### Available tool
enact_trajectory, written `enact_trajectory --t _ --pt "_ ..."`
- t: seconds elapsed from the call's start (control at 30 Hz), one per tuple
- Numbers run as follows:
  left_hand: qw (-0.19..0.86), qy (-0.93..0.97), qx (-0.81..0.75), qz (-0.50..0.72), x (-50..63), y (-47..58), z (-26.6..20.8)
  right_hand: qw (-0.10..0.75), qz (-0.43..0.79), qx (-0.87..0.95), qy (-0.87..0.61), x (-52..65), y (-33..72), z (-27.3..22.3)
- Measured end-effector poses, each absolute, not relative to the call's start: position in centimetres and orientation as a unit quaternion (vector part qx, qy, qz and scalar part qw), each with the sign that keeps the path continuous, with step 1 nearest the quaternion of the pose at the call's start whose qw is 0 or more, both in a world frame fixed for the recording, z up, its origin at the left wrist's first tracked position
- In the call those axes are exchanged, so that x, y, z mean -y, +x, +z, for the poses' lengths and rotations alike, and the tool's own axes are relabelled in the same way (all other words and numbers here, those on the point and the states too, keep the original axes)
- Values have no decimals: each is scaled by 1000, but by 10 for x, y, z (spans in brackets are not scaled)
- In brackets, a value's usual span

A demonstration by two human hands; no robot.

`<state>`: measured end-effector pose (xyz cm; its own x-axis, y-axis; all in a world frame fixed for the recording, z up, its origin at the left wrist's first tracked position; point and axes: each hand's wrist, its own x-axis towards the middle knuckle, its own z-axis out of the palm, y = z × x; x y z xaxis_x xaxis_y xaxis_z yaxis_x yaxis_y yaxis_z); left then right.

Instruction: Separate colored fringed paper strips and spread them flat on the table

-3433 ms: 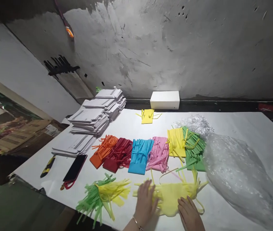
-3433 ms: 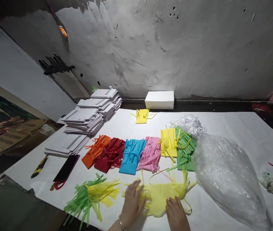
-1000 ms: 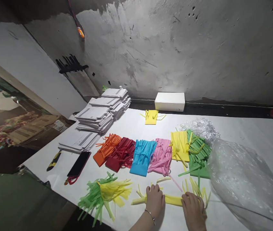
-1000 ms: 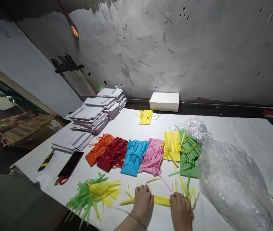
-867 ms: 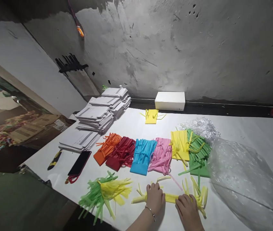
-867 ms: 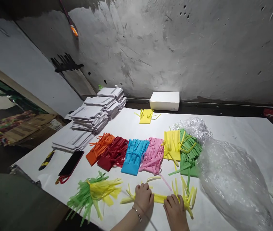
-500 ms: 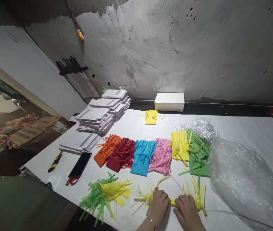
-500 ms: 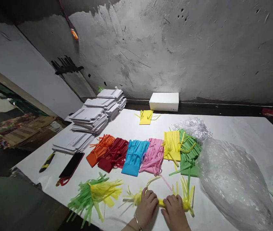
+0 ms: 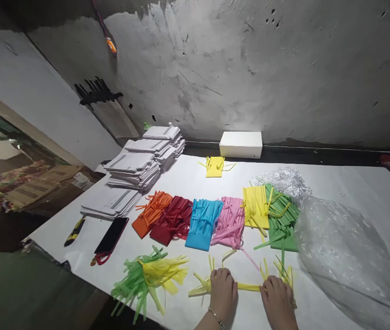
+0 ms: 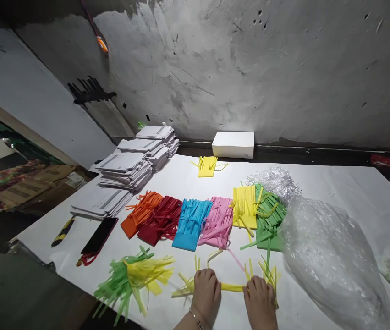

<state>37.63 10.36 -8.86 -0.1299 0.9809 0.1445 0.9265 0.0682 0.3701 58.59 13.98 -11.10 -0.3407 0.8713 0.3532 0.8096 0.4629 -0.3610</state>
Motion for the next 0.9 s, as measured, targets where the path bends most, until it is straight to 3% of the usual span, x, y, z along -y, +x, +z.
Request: enact_trajectory --t 0.1,0.3,0.6,0.9 --pt "65 651 -744 139 -109 379 -90 259 49 807 -529 -139 576 -112" --pt "29 733 -651 198 -111 371 -97 292 100 851 -424 -132 552 -115" --pt "41 788 -568 235 -108 363 -107 297 152 838 -433 -135 537 -110" --pt "130 725 -614 284 -107 363 -107 306 162 834 -429 -134 558 -112"
